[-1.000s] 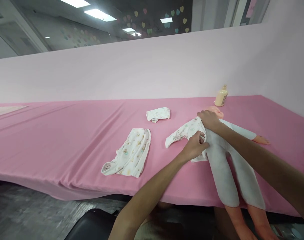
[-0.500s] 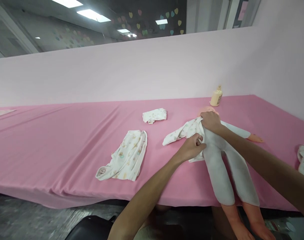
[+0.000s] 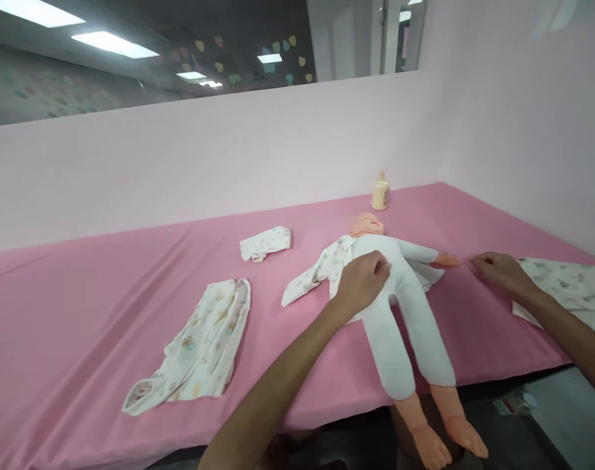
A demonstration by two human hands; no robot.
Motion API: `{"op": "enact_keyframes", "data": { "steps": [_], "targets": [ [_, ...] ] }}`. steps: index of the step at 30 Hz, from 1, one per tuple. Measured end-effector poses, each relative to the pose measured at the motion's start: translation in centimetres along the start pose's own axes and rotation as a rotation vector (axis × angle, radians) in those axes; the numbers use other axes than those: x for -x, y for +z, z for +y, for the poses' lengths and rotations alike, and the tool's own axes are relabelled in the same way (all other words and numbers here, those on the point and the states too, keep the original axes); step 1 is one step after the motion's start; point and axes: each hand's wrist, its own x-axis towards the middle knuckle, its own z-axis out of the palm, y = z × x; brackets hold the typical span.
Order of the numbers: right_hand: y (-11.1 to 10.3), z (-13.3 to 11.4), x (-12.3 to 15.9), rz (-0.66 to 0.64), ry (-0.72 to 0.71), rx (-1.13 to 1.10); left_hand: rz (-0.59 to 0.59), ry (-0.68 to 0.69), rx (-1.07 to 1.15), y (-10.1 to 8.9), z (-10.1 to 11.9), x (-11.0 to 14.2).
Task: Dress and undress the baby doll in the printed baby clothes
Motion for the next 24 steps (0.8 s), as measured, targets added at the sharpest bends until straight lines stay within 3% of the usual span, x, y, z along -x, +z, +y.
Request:
{"op": "enact_keyframes", "data": {
  "steps": [2,5,9,14,19,24],
  "targets": [
    [0.4,1.1,-0.5,-0.103,0.047,-0.121,-0.099,0.129,-0.104,1.9,1.5,-2.8],
    [1.6,0.2,-0.7,-0.249,0.078,-0.262,-0.21,0.292,-0.313,4.9,2.9,-7.3],
    [2.6,-2.3,-0.4,-0.3,0.089,-0.54,-0.371,0.261,-0.562,7.4,2.7,-11.3],
    [2.8,-2.3,-0.8,-0.238,0.022,-0.731,-0.429,0.205,-0.698,8.5,1.6,-13.0],
    [3.6,-0.8,-1.3,-0.244,-0.01,-0.568,-0.439,0.173,-0.762,9.2,1.4,-13.9],
    [3.9,-1.1,-0.9,-0.256,0.107,-0.648,-0.327,0.153,-0.729,7.7,1.3,-13.6]
  ]
}}
